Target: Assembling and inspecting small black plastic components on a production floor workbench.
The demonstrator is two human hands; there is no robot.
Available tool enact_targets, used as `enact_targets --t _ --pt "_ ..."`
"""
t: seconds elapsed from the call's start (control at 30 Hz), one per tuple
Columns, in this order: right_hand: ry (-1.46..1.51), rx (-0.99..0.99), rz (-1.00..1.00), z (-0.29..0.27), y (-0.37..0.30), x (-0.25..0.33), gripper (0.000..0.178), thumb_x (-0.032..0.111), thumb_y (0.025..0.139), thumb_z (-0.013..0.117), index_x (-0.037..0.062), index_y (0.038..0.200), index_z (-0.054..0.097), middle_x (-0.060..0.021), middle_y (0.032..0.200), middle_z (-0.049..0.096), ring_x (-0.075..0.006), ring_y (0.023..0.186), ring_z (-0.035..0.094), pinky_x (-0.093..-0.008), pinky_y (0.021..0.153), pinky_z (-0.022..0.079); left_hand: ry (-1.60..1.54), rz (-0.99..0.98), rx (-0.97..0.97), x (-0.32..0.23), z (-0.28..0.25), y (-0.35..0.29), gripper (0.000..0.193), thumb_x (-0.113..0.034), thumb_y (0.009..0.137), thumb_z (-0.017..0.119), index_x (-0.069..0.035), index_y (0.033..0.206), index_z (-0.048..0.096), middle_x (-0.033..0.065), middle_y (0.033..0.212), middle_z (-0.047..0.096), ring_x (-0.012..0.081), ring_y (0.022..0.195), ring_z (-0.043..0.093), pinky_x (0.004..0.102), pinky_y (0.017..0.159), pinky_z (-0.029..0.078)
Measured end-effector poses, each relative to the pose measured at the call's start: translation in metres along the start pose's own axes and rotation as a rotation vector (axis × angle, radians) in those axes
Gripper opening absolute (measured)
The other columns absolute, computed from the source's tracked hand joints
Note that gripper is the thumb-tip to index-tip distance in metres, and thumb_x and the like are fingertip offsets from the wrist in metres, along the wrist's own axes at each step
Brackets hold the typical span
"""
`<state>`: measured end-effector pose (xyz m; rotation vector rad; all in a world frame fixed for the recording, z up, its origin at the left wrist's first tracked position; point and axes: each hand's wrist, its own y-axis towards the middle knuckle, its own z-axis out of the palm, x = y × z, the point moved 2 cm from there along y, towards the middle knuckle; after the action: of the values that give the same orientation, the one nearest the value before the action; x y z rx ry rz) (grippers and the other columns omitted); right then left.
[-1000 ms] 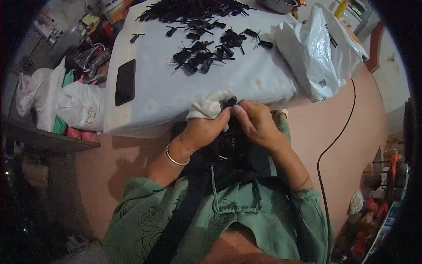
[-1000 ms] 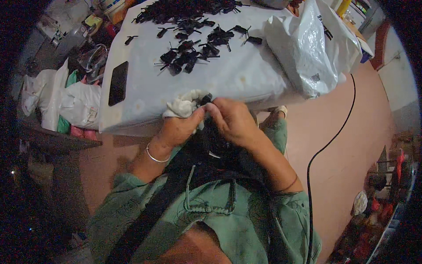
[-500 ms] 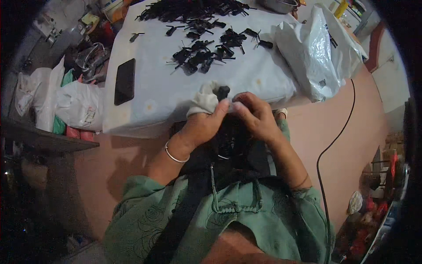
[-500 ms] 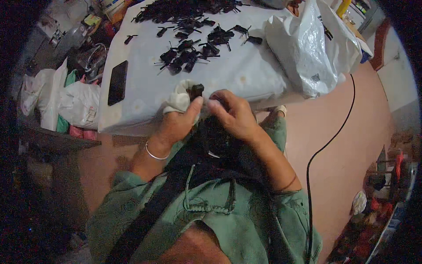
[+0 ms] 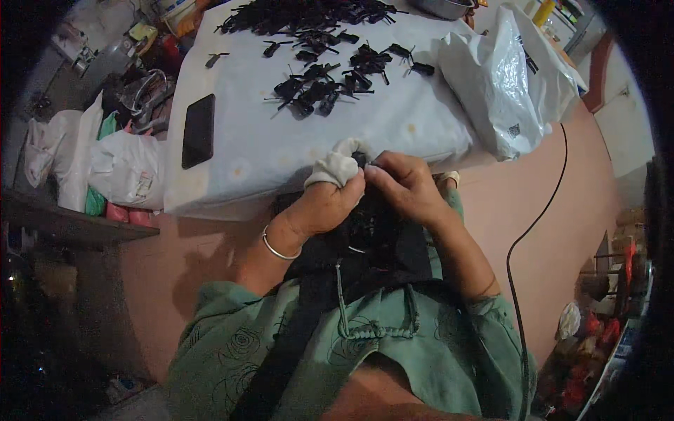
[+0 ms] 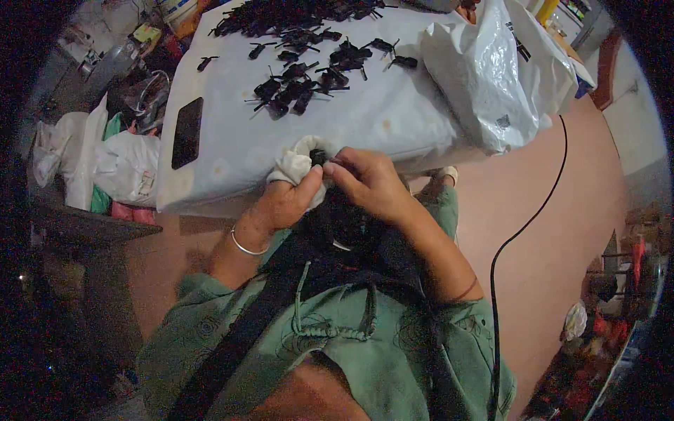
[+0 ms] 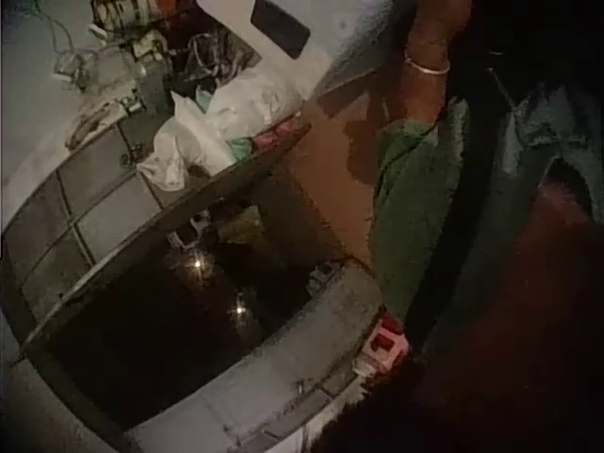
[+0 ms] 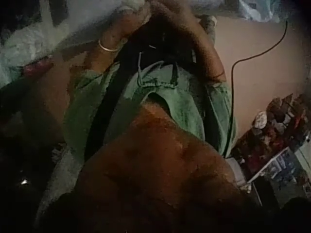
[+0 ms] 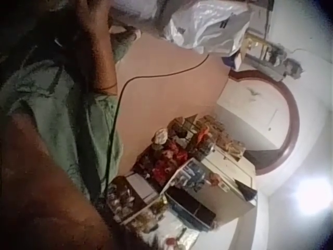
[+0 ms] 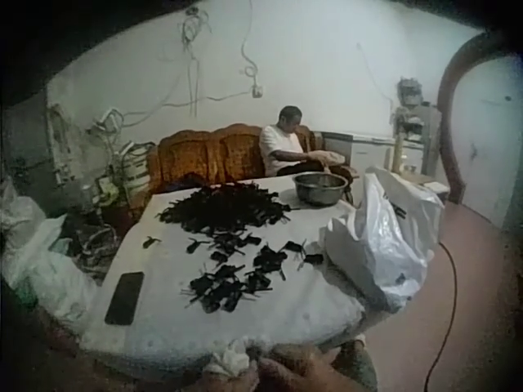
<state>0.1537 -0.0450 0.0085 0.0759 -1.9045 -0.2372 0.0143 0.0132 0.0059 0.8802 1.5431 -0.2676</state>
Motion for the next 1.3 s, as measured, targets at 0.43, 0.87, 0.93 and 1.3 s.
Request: enact_targets --t 0.43,0.87,0.93,1.3 --pt "-0.132 0.134 0.079 -0.002 0.0 -0.009 0.025 0.017 0.09 0.045 -0.0016 0.074 0.049 0.0011 0.058 0.043 -0.0071 0.057 0.036 -0.026 0.05 0.036 0.462 0.039 0.166 -0.016 -0.002 0.001 0.016 -0.012 0.078 0.051 0.002 0.085 0.052 0.0212 0.089 0.052 0.0379 0.08 0.052 0.0401 0.065 0.043" --pt "-0.903 -0.247 -0.024 0.003 0.108 -0.038 0.019 0.023 0.078 0.052 0.005 0.082 0.055 -0.0173 0.074 0.058 -0.0366 0.068 0.056 -0.0423 0.06 0.045 0.321 0.029 -0.146 0.0 -0.026 -0.003 0.011 -0.004 0.074 0.055 0.002 0.083 0.06 0.0175 0.084 0.059 0.0308 0.076 0.057 0.0339 0.068 0.045" --pt "-0.869 -0.275 -0.089 -0.001 0.104 -0.043 0.015 0.02 0.077 0.052 0.0058 0.081 0.055 -0.0172 0.074 0.058 -0.0371 0.069 0.055 -0.0432 0.061 0.044 0.325 0.008 -0.142 0.004 -0.032 -0.004 0.011 -0.003 0.075 0.055 0.001 0.084 0.059 0.0171 0.082 0.059 0.0305 0.076 0.057 0.034 0.067 0.045" --pt "-0.175 0.083 0.14 -0.03 0.013 -0.014 0.02 0.016 0.086 0.053 0.0013 0.072 0.05 0.0044 0.061 0.042 -0.0046 0.059 0.035 -0.0215 0.051 0.032 0.566 0.457 0.196 -0.034 -0.024 0.005 0.019 0.0 0.071 0.055 -0.001 0.09 0.057 0.0139 0.085 0.058 0.0273 0.077 0.056 0.0321 0.068 0.045"
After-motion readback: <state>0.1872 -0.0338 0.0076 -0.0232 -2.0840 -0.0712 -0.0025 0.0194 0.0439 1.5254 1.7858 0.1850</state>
